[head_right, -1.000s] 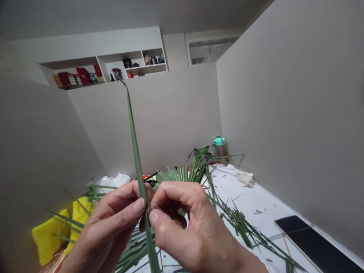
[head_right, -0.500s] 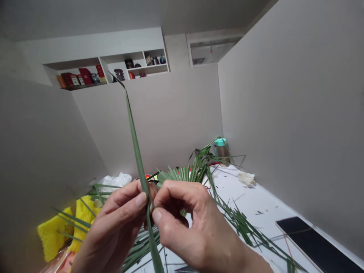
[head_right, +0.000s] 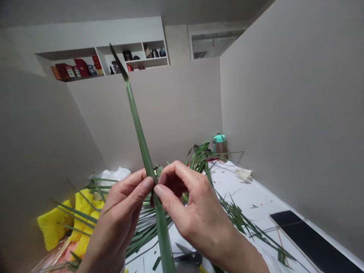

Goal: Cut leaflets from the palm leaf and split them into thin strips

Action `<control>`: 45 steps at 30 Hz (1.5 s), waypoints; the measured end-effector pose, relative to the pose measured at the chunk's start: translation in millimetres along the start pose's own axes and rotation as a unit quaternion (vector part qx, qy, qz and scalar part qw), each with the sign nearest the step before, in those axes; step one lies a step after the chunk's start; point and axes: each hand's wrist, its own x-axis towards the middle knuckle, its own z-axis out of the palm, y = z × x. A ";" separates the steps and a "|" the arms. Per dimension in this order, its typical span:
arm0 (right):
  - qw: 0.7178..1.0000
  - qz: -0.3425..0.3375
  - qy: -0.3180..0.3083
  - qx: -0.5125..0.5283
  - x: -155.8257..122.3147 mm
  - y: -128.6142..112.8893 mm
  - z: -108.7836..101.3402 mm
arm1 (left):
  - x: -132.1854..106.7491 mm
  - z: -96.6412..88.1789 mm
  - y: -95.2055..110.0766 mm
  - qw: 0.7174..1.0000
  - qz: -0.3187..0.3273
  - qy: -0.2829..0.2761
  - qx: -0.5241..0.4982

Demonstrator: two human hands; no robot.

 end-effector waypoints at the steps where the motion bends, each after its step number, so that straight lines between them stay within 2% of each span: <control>1: 1.000 0.011 -0.008 0.018 0.8 0.3 -0.6 | 0.9 -0.5 -0.8 1.000 0.002 -0.003 0.003; 4: 0.994 0.058 -0.034 0.087 4.3 2.0 -1.5 | 4.5 -2.4 -1.8 1.000 0.017 -0.006 0.008; 10: 0.988 0.092 -0.028 0.122 11.5 15.1 -0.6 | 11.2 -4.2 -0.5 0.988 0.066 0.044 0.130; 14: 0.983 0.102 -0.042 0.148 16.0 23.6 -2.5 | 15.5 -4.4 -2.6 0.994 0.050 0.044 0.082; 19: 0.974 0.120 -0.072 0.180 18.5 28.7 -3.5 | 18.9 -8.4 -4.8 0.999 0.027 -0.003 0.024; 28: 0.967 0.108 -0.050 0.224 11.5 30.1 2.6 | 21.3 -12.6 -9.7 0.997 -0.013 -0.053 -0.054; 33: 0.966 0.099 -0.054 0.232 11.5 26.6 0.7 | 19.0 -13.4 -8.3 0.996 -0.025 -0.051 -0.076; 40: 0.961 0.082 -0.066 0.257 10.4 24.2 0.2 | 17.2 -15.5 -7.9 0.992 -0.034 -0.077 -0.099; 45: 0.974 0.089 -0.047 0.202 9.6 23.3 0.2 | 19.3 -12.5 -7.9 0.994 -0.016 -0.068 -0.088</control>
